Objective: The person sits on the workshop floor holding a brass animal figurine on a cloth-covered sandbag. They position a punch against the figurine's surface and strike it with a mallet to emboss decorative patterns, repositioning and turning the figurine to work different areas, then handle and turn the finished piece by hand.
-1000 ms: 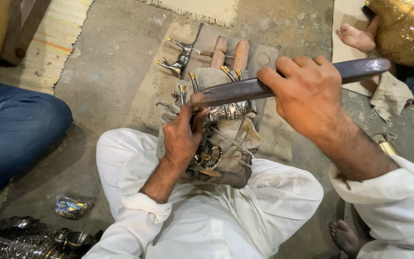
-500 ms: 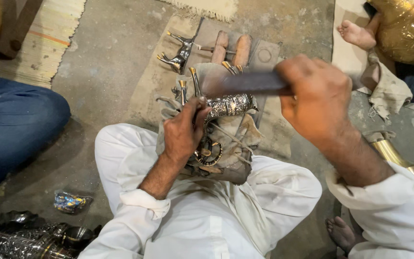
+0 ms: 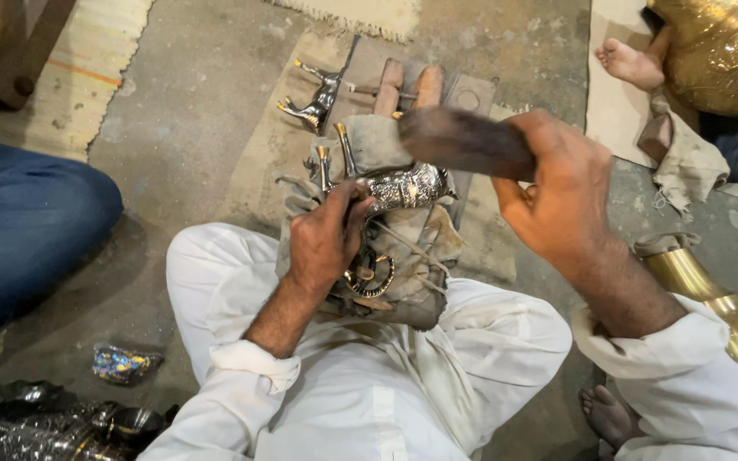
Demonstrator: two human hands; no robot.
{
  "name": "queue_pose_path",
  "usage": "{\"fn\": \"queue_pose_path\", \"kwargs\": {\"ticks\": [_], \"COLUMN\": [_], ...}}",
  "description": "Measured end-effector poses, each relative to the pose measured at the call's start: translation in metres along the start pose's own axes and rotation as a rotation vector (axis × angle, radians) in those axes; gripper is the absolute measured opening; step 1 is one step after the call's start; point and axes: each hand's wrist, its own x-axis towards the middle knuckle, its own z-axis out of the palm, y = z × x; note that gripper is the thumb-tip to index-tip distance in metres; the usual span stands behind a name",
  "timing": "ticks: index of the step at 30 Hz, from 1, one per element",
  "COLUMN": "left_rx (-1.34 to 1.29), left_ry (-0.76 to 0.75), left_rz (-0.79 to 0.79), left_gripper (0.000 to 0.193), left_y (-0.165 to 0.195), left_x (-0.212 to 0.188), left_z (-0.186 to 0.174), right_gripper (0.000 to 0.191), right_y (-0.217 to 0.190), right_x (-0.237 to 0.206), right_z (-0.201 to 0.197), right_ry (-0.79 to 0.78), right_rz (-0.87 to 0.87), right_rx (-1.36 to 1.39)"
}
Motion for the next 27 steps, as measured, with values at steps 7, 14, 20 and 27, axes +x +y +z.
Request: {"fn": "queue_pose_path", "kwargs": {"ticks": [7,14,20,27], "left_rx": [-0.215,-0.369,-0.235,-0.23], "left_ry": [0.083,0.105,0.039,-0.274], "left_rz": [-0.193,-0.39,-0.338,-0.205], "left_gripper": [0.026,0.031,0.035,0.039], "left_y": [0.003,0.003,0.005,-0.014], "left_x": [0.003,0.021,0.031,0.063], "left_z": [-0.006,-0.011,0.002,-0.007], "right_gripper": [0.028,0.029,0.034,0.031], "right_y": [0.005,0.01,0.01,0.017], "right_x": [0.0,0.001,0.009,0.011], "right_z": [0.0,0.006,0.012,0.012], "right_ry": [-0.098,-0.497,-0.554,-0.435], "right_rz": [0.002,0.474,0.421,0.313], "right_rx": [-0.175,0.34,0.289,0.199]}}
